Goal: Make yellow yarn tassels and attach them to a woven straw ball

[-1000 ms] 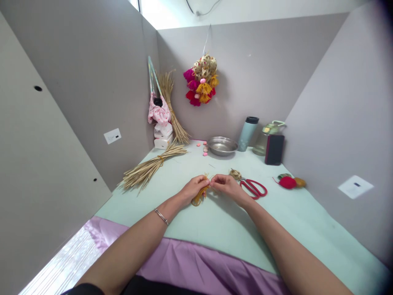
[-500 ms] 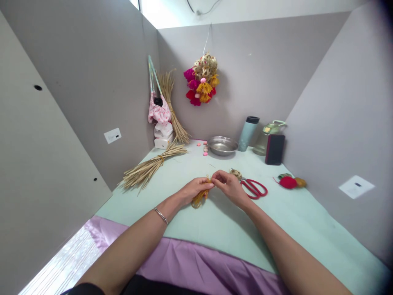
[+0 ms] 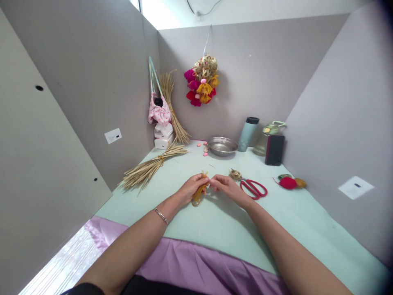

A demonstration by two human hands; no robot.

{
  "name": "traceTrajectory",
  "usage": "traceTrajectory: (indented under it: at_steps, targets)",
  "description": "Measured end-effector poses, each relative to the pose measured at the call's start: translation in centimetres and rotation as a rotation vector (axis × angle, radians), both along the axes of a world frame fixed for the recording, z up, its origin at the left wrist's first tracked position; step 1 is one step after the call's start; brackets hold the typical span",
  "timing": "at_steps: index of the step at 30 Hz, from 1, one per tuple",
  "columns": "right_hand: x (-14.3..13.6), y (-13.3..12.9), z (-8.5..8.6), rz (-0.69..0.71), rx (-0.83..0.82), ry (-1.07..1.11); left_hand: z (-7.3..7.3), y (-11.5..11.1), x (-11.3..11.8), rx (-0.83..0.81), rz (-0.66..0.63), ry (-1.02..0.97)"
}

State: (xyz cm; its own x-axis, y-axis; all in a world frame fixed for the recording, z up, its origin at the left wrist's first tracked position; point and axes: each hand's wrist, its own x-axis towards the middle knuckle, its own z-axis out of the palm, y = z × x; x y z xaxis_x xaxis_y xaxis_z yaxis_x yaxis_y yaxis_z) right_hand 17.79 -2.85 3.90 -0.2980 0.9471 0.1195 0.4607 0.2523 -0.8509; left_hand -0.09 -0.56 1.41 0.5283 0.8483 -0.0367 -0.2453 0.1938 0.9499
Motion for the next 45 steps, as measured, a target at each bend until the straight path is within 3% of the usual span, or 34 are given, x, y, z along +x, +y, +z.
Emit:
traceTrajectory:
  at_steps: [11,19,26,33,45]
  targets:
    - [-0.05,0.06,-0.24,0.042,-0.060,0.120,0.20,-0.19,-0.04,-0.030,0.001,-0.009]
    - [-0.34,-0.41,-0.58,0.243,-0.190,0.078,0.16,0.16,-0.15,-0.033,0.055,-0.068]
    - [-0.35,-0.59,0.34,0.095,-0.098,0.109,-0.22,-0.04,0.09,0.000,0.019,-0.016]
    - [-0.26,-0.02,-0.25,0.019,-0.079,0.140,-0.17,-0.13,0.20,0.005,0.014,0.017]
    - [0.05,0.27,-0.59,0.008,-0.080,0.146,0.15,-0.22,0.18,0.001,0.033,0.042]
